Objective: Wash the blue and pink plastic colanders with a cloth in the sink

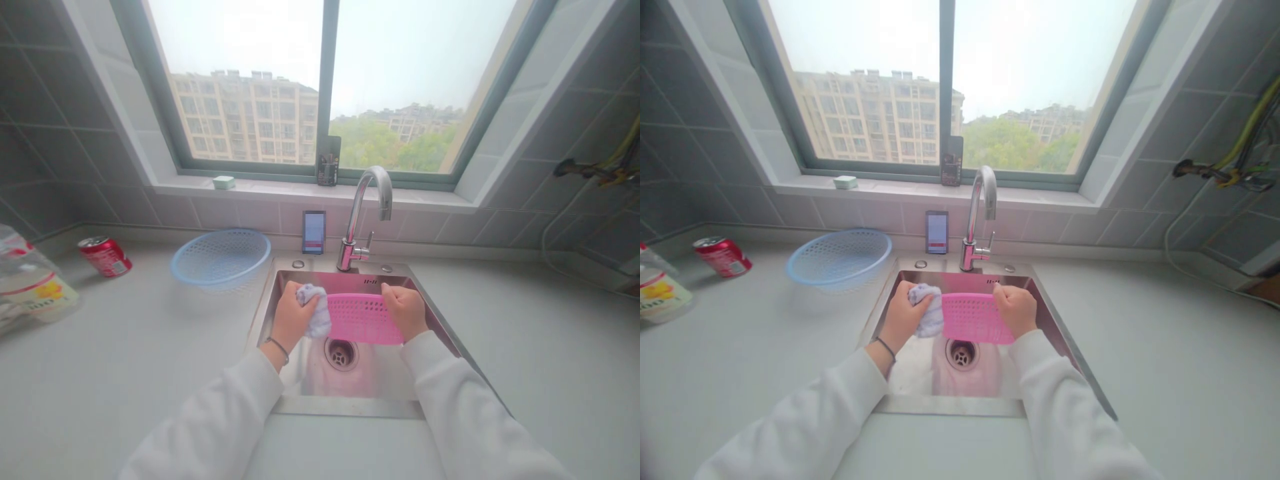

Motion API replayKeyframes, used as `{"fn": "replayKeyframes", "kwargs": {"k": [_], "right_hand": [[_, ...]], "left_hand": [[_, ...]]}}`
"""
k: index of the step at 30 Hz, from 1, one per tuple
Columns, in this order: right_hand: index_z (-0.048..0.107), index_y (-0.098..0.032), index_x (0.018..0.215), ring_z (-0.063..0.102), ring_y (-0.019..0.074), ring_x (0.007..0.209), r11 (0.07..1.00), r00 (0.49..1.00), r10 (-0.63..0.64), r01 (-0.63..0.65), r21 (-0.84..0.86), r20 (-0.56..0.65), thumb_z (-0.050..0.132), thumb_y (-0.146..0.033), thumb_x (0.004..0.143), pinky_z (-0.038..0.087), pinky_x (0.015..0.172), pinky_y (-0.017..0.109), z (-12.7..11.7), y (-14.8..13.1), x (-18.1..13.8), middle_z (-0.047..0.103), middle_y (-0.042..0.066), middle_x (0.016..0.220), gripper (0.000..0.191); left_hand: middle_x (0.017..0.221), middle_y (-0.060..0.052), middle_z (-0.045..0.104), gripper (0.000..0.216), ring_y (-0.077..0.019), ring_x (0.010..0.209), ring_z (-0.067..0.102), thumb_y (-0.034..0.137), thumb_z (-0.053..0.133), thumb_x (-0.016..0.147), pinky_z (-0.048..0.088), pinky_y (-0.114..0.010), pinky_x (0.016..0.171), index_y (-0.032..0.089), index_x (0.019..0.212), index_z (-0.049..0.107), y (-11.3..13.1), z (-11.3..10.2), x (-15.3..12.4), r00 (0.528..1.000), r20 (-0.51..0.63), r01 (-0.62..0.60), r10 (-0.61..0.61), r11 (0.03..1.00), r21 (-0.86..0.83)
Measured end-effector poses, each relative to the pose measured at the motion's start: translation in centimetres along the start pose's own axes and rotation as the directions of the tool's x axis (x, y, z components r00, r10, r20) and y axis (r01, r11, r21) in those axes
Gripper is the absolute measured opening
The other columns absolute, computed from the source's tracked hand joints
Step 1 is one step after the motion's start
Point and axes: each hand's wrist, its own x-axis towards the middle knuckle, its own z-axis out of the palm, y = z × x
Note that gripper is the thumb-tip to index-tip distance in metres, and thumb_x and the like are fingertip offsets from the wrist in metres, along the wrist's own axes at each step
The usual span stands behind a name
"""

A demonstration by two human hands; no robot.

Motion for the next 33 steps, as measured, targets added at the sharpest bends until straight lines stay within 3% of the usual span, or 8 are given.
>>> {"fn": "replayKeyframes", "kwargs": {"k": [4,11,14,20,23,28,33], "right_hand": [[0.032,-0.020,0.049,0.035,0.0134,0.053,0.995,0.998,0.056,-0.053,0.084,-0.035,0.033,-0.053,0.089,0.020,0.055,0.029,-0.2,0.5,-0.1,0.034,0.000,0.049,0.052],[0.055,-0.019,0.052,0.045,0.0145,0.060,0.984,0.987,-0.087,0.106,-0.144,0.134,0.036,-0.045,0.091,0.020,0.057,0.029,1.9,-1.8,-0.5,0.058,0.004,0.060,0.050],[0.044,-0.019,0.048,0.039,0.0136,0.056,0.995,0.993,-0.058,0.066,-0.072,0.103,0.035,-0.049,0.090,0.019,0.055,0.029,1.6,-1.0,-0.1,0.049,0.002,0.053,0.052],[0.024,-0.022,0.051,0.030,0.0117,0.049,0.965,0.995,0.099,-0.091,0.246,-0.020,0.037,-0.055,0.086,0.019,0.052,0.029,0.0,1.8,0.6,0.027,-0.002,0.048,0.050],[0.026,-0.022,0.050,0.032,0.0123,0.050,0.983,0.998,0.067,-0.068,0.172,0.008,0.035,-0.054,0.086,0.019,0.053,0.029,0.6,0.7,0.2,0.029,-0.001,0.049,0.049],[0.035,-0.020,0.047,0.034,0.0128,0.054,0.994,0.983,-0.092,0.100,-0.041,0.158,0.035,-0.050,0.086,0.016,0.055,0.030,2.2,-1.9,-0.5,0.039,0.001,0.050,0.049],[0.029,-0.021,0.049,0.032,0.0122,0.051,0.987,0.999,0.006,-0.011,0.159,0.032,0.037,-0.053,0.086,0.017,0.054,0.030,1.1,0.3,0.3,0.031,-0.001,0.049,0.050]], "left_hand": [[0.078,0.002,0.057,0.026,-0.0169,0.073,0.059,0.037,0.067,0.080,0.044,-0.030,0.070,0.021,0.090,0.048,-0.3,0.1,0.2,0.999,-0.036,0.018,-0.019,0.999,-0.036],[0.079,0.002,0.060,0.027,-0.0158,0.073,0.059,0.036,0.069,0.080,0.045,-0.029,0.069,0.021,0.090,0.049,2.2,0.6,-2.1,0.986,0.146,-0.061,0.083,0.987,-0.148],[0.080,0.001,0.061,0.026,-0.0163,0.075,0.061,0.036,0.069,0.080,0.045,-0.029,0.071,0.020,0.090,0.050,1.6,0.3,-1.4,0.992,0.114,-0.044,0.058,0.991,-0.124],[0.080,0.001,0.058,0.027,-0.0171,0.076,0.060,0.036,0.069,0.079,0.044,-0.030,0.072,0.020,0.090,0.050,-0.4,-0.2,0.5,0.999,-0.006,0.043,-0.044,0.991,-0.123],[0.079,0.002,0.057,0.027,-0.0157,0.074,0.058,0.035,0.069,0.079,0.043,-0.028,0.070,0.020,0.089,0.048,0.3,0.1,-0.2,0.999,0.028,0.025,-0.019,0.979,-0.201],[0.081,0.002,0.058,0.030,-0.0151,0.074,0.057,0.036,0.072,0.078,0.043,-0.028,0.071,0.020,0.091,0.050,1.4,0.5,-1.7,0.979,0.183,-0.048,0.090,0.974,-0.220],[0.085,0.000,0.060,0.028,-0.0168,0.080,0.060,0.035,0.070,0.080,0.044,-0.030,0.076,0.020,0.095,0.051,-0.1,0.0,-0.3,0.998,0.048,-0.024,0.034,0.983,-0.184]]}}
